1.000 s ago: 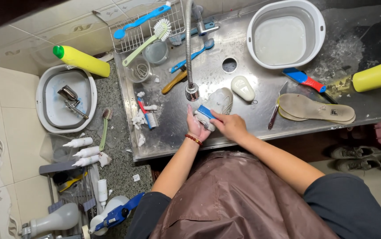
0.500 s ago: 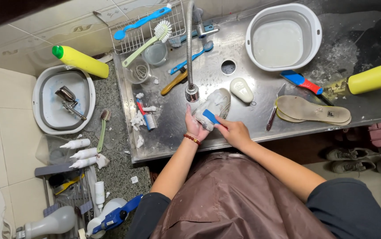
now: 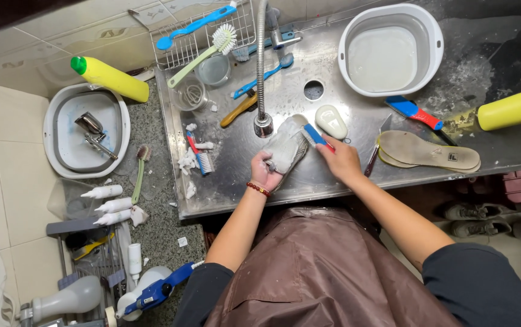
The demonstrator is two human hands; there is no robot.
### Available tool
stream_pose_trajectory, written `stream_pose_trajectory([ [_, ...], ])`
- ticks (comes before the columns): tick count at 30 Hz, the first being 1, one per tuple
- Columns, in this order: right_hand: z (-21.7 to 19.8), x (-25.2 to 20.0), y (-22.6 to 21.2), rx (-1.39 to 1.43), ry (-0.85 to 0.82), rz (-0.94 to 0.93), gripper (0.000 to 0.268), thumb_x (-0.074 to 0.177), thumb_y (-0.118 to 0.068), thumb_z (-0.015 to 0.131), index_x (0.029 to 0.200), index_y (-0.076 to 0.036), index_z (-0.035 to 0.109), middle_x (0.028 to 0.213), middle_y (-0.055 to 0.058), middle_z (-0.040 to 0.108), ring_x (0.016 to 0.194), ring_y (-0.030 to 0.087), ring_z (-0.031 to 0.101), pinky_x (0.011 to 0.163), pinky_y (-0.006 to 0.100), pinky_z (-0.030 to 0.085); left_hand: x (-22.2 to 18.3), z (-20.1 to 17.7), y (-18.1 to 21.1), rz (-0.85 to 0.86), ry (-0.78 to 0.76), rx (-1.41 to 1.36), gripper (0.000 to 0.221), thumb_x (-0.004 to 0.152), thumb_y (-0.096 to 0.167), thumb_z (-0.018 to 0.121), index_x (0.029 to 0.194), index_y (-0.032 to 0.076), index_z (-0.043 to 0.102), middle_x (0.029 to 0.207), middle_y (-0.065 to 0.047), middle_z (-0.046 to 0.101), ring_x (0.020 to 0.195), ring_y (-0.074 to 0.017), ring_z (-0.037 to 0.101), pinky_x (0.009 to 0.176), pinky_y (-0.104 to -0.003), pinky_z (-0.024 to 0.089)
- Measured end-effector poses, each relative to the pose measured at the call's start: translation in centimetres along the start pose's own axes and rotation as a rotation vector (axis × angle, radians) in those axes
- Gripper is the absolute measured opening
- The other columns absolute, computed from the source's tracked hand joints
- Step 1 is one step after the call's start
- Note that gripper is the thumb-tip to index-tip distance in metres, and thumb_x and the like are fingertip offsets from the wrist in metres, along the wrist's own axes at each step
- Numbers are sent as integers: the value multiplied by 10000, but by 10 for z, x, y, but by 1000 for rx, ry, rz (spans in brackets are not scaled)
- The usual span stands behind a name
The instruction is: Cleaning a shoe in a sink using a brush and cleaning solution.
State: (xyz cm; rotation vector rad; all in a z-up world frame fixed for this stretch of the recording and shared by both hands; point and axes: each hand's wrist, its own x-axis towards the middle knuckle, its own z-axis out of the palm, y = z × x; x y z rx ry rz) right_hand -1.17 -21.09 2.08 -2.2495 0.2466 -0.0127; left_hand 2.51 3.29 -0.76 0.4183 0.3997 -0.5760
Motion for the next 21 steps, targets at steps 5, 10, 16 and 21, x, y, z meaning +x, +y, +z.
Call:
stream_pose_trajectory([
  [5,17,9,18,373,-78,313,369,982,-382,710,1163,-63,750,783,46,676,654,142,591,606,328,463,0,-15,4,28,-16,-63,618,851,128,481,1441,-54,470,1455,-215,558,1362,-367,529,1208,-508,368],
  [10,19,31,-19,821,-208,527,280,978,-304,731,891,-80,588,643,-24,481,499,101,407,463,286,329,-2,-21,10,68,11,-100,570,853,138,492,1397,-33,503,1404,-198,583,1319,-360,551,1180,-518,387],
  [16,22,97,-90,814,-227,237,363,993,-324,717,872,0,607,747,57,661,647,134,626,626,302,537,8,-36,12,117,73,-104,498,892,152,526,1357,-28,544,1316,-184,631,1245,-352,598,1134,-505,443],
  [21,20,105,-142,814,-344,-179,393,854,-119,812,1185,23,656,1096,64,732,982,113,698,879,304,563,8,-30,10,90,139,-84,440,925,180,533,1321,-8,568,1268,-174,664,1179,-322,646,1075,-478,493],
])
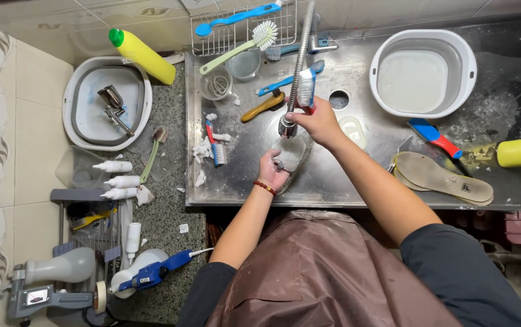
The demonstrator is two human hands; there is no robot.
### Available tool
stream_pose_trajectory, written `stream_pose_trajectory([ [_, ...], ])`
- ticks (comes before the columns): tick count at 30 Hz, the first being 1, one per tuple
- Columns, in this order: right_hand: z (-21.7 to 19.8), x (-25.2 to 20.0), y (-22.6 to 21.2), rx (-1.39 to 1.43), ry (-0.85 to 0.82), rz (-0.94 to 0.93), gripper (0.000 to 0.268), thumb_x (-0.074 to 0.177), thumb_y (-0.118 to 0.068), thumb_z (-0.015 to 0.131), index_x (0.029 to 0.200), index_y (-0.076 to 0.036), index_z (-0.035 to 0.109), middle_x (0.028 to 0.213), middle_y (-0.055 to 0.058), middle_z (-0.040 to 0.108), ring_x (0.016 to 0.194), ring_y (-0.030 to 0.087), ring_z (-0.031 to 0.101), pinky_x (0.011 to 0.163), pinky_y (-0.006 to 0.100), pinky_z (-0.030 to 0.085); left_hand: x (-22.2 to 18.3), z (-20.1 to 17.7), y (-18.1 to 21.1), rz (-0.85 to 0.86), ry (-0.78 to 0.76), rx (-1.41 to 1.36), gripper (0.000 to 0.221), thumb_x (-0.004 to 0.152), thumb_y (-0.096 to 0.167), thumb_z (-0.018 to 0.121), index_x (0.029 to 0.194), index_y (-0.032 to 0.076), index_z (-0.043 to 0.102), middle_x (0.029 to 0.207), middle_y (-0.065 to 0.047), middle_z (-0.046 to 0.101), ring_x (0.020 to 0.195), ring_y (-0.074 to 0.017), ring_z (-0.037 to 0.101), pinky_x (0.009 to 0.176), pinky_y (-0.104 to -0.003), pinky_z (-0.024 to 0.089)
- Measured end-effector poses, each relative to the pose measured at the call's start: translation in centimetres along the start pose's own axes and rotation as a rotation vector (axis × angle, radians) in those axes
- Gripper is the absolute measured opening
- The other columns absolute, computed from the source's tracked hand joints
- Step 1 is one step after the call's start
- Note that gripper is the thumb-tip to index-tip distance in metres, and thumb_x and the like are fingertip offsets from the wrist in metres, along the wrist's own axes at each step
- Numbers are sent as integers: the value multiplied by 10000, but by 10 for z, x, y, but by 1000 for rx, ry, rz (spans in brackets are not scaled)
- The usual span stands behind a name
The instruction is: Cleaning a shoe in a sink using a brush and cleaning solution.
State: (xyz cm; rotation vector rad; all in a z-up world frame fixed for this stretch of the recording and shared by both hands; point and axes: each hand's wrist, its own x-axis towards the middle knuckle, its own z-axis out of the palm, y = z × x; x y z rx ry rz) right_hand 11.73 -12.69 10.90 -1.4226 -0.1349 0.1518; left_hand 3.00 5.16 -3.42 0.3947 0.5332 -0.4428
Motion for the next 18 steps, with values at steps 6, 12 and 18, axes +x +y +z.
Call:
stream_pose_trajectory([
  [6,-4,-1,9,-24,-14,161,238,891,-52,764,1106,20,692,1013,61,761,900,120,722,820,293,595,12,-22,-9,28,29,24,366,955,160,599,1293,25,565,1196,-127,655,1103,-276,644,1014,-461,516],
  [12,-44,-31,6,103,115,221,245,913,-183,708,1089,-21,656,1002,18,757,929,112,751,776,303,621,-9,4,-6,-24,109,136,459,860,103,607,1317,77,577,1243,-79,651,1111,-230,645,969,-406,533],
  [18,-83,-124,90,-676,259,320,417,869,-319,804,1088,0,646,833,111,691,752,191,643,696,349,512,-22,10,-5,-41,-131,312,511,865,-12,633,1364,4,524,1203,-124,643,1066,-228,654,914,-384,561],
])
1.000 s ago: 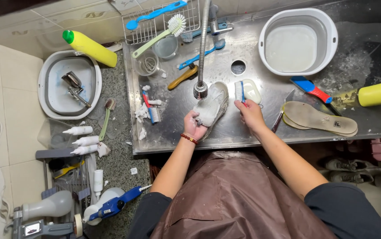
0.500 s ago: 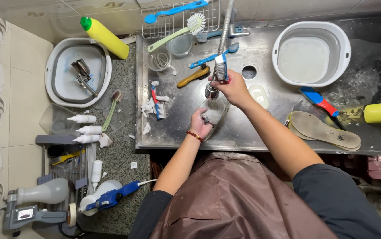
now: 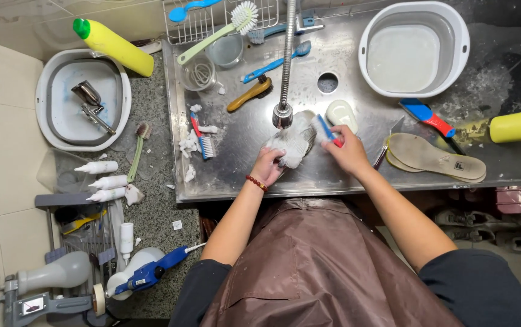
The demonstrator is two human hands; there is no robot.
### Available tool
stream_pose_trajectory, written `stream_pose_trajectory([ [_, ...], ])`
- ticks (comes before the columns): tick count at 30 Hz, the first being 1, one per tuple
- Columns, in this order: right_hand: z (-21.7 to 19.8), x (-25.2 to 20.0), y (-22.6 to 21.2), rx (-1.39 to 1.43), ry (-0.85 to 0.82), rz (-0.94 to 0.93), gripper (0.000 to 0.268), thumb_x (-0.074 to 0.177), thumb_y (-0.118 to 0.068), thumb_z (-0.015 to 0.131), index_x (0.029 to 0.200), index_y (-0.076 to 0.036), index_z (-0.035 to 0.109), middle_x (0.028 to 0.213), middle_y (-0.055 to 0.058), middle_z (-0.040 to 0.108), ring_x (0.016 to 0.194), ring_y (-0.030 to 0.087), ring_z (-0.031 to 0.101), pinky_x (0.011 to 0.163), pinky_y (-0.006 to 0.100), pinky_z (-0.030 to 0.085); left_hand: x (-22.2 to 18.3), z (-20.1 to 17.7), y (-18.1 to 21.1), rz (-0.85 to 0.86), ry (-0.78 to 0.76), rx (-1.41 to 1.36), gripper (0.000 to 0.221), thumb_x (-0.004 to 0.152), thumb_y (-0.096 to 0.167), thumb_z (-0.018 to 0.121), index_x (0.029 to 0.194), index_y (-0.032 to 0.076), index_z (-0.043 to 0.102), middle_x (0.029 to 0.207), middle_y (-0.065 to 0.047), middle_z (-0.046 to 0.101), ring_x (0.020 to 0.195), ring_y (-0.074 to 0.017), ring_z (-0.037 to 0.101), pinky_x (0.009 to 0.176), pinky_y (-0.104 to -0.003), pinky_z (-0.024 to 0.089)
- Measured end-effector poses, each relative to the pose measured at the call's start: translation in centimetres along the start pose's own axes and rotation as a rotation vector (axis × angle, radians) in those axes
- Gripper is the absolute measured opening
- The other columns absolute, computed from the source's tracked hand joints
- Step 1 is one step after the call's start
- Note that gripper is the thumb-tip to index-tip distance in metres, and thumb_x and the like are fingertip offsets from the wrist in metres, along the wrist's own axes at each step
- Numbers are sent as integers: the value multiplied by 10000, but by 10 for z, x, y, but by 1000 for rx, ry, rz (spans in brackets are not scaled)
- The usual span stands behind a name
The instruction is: Cleaning a shoe in a sink using a brush and cleaning solution.
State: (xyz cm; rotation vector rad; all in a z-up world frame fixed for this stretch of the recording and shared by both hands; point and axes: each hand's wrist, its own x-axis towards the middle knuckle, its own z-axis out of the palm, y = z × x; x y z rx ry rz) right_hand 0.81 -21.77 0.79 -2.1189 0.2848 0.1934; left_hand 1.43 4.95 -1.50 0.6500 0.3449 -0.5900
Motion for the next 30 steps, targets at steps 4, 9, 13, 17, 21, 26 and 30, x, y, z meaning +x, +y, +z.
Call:
stream_pose_trajectory([
  [4,-11,-25,-40,74,-130,-9,566,860,-340,729,1388,-183,604,732,127,660,671,232,632,657,368,492,6,2,-3,21,-54,92,536,873,-57,662,1390,-25,524,1215,-126,654,1067,-222,657,905,-357,548],
  [9,-6,-27,-61,-285,-37,-232,412,906,-489,698,1287,-332,729,781,61,714,681,288,686,616,415,518,10,-3,-7,72,26,217,546,834,-90,680,1357,-43,529,1192,-155,681,1061,-261,691,936,-404,572],
  [13,-6,-26,-55,-442,-115,-388,415,856,-509,713,1238,-352,753,710,42,692,638,295,677,572,438,517,8,3,-4,55,34,231,540,820,-106,681,1340,-66,540,1197,-152,694,1066,-249,705,955,-381,578],
  [17,-1,-26,-59,-462,4,-374,395,888,-502,711,1244,-336,756,732,35,694,655,276,678,563,425,508,7,0,-3,92,5,233,550,821,-102,669,1353,-65,535,1197,-154,687,1053,-248,697,928,-380,572],
  [21,-4,-23,-62,-431,-35,-294,418,875,-504,718,1254,-332,748,746,33,708,646,268,679,546,416,507,5,10,0,58,27,215,555,806,-110,658,1344,-54,533,1207,-143,685,1070,-241,697,950,-373,571],
  [26,3,-27,-53,-423,21,-404,382,879,-489,723,1228,-343,766,781,25,728,663,275,680,578,408,518,8,-2,-1,63,26,198,537,825,-113,652,1348,-74,535,1199,-158,680,1065,-255,691,951,-391,568],
  [30,6,-26,-52,-358,46,-330,388,870,-489,736,1220,-324,765,763,28,726,668,264,689,576,400,521,8,-1,0,61,-8,160,550,831,-111,655,1364,-71,526,1212,-159,677,1076,-264,686,956,-398,560],
])
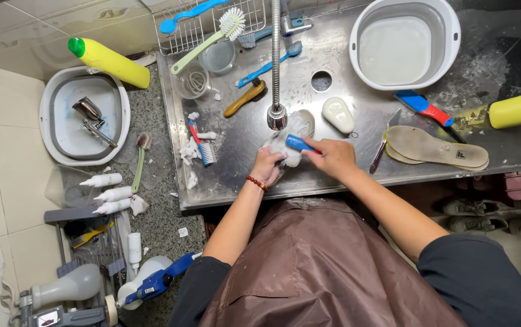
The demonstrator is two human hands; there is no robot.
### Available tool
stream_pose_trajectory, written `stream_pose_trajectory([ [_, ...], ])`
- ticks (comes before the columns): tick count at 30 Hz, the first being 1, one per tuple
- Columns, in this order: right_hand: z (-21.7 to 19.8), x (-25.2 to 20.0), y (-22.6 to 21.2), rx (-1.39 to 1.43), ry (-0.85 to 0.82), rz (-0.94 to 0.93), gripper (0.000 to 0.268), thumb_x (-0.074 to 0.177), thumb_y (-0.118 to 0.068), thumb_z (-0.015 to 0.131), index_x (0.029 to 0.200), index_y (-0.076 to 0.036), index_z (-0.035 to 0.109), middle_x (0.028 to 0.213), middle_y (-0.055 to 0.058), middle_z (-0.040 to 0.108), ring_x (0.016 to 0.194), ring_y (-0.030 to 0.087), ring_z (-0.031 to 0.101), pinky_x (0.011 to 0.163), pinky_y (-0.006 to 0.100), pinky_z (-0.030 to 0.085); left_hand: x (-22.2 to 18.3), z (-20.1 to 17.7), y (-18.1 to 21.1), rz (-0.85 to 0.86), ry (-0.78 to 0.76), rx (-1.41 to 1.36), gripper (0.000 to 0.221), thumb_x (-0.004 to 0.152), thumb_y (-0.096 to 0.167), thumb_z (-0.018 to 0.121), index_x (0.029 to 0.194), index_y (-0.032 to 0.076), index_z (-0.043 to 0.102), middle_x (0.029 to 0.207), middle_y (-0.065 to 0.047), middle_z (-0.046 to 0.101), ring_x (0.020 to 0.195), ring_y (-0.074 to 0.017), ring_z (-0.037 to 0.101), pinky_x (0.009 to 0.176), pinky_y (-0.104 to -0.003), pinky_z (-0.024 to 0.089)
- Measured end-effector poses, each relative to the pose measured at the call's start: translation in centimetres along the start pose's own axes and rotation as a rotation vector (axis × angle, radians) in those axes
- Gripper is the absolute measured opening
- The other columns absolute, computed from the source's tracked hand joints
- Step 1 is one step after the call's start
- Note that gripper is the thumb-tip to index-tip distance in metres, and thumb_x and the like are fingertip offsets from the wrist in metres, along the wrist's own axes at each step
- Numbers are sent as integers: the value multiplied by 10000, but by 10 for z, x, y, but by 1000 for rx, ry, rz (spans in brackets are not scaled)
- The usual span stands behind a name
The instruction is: Cleaning a shoe in a sink using a brush and cleaning solution.
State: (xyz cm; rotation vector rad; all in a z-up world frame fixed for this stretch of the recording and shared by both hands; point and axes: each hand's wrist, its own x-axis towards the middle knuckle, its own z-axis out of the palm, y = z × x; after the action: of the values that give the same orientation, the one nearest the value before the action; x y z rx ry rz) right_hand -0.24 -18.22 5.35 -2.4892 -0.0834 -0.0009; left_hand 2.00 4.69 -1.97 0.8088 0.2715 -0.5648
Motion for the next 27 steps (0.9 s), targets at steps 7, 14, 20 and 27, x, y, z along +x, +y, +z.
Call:
stream_pose_trajectory([
  [7,-4,0,-1,-51,-49,105,416,867,-526,742,1238,-338,757,713,45,710,613,264,682,561,401,515,-3,2,1,1,23,17,572,814,-110,653,1367,-59,519,1217,-149,683,1092,-257,686,962,-388,564],
  [14,2,-2,7,-70,-51,-35,414,882,-532,711,1255,-356,747,721,33,699,622,267,669,569,410,516,0,-4,-3,1,29,14,572,815,-116,652,1369,-55,523,1221,-146,677,1081,-251,684,952,-390,567],
  [20,0,-1,8,-41,-32,-47,404,891,-526,704,1256,-357,743,757,18,713,642,264,673,566,408,515,-1,1,-2,-15,34,-7,559,826,-100,656,1366,-44,527,1223,-147,679,1078,-256,687,938,-388,567],
  [27,-7,5,1,-82,-84,61,428,886,-546,719,1268,-355,733,745,43,715,649,268,691,579,412,520,-2,2,-1,1,13,-18,551,831,-103,656,1363,-50,521,1210,-147,674,1079,-261,686,952,-409,570],
])
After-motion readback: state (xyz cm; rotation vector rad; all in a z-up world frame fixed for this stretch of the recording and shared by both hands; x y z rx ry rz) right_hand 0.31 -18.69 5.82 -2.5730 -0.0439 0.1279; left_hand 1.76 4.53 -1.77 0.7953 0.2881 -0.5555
